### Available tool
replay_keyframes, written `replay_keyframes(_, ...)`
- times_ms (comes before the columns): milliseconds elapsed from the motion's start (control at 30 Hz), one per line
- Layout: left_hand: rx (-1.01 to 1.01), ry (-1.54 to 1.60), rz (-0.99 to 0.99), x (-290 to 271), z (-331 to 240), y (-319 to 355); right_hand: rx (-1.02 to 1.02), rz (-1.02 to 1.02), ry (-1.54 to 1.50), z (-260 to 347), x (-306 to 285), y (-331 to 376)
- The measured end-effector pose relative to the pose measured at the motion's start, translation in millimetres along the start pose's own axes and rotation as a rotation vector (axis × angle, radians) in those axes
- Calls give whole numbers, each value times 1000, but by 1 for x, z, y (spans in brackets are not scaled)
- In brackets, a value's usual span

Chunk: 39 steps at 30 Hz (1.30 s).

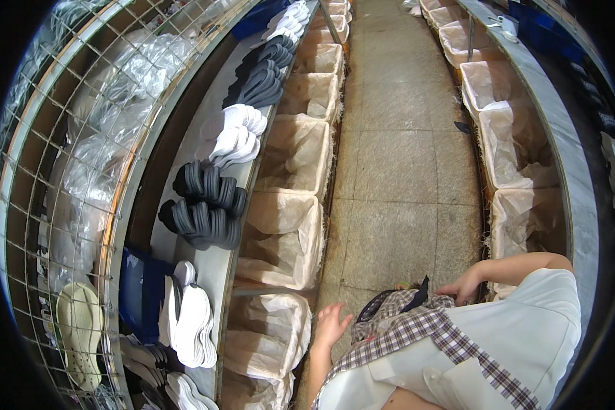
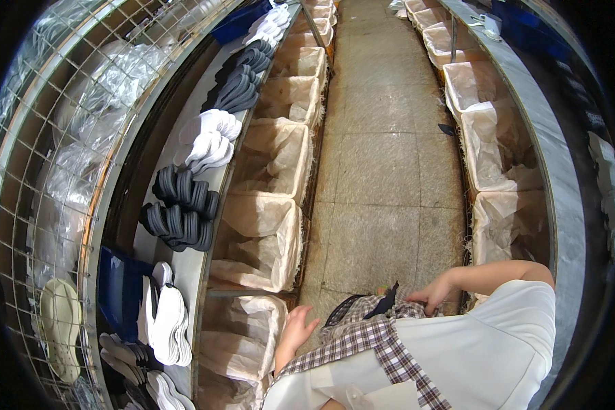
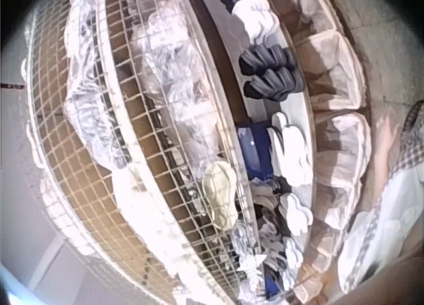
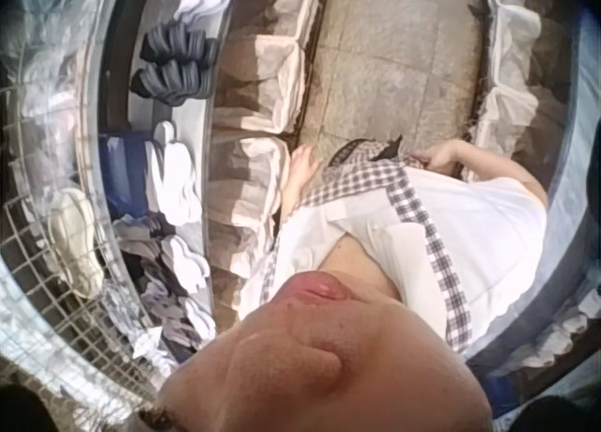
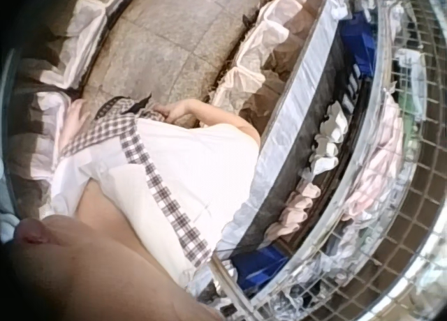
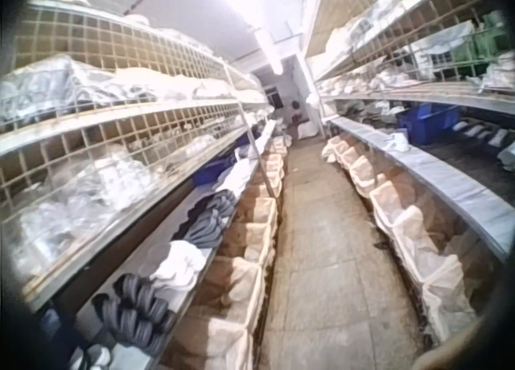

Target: The person picks up pairs of gray and white slippers from a shelf, inspects them, and uses a brush to clean the white slippers. They then place the cleaned slippers back on the shelf and continue handling additional pairs of black slippers.

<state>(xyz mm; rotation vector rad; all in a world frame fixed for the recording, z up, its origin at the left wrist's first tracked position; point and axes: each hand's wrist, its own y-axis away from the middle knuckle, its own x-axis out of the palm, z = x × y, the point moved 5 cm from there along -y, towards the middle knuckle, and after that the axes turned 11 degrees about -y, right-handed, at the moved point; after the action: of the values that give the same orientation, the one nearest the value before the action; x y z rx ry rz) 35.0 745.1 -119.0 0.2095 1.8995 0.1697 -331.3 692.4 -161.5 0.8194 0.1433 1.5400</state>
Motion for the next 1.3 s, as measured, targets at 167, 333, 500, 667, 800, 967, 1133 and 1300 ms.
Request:
replay_keyframes(167,-6,-5,21,4,-1,-2,7,-49,256,-2,-1,-13)
replay_keyframes(333,-45,-4,34,3,-2,-4,8,4,151,6,-1,0)
replay_keyframes(500,-86,39,87,5,-1,3,161,7,-31,2,0,10)
replay_keyframes(667,-53,42,82,7,-7,7,36,-36,323,-1,-2,-6)
replay_keyframes(800,-53,82,40,3,-14,4,35,-41,473,-5,-3,-10)
replay_keyframes(967,-74,61,82,7,-16,2,29,-68,452,6,1,-1)
replay_keyframes(1133,-68,71,74,13,-15,3,106,-108,420,8,3,4)
replay_keyframes(1300,-59,43,70,18,-14,4,0,-73,455,0,2,2)
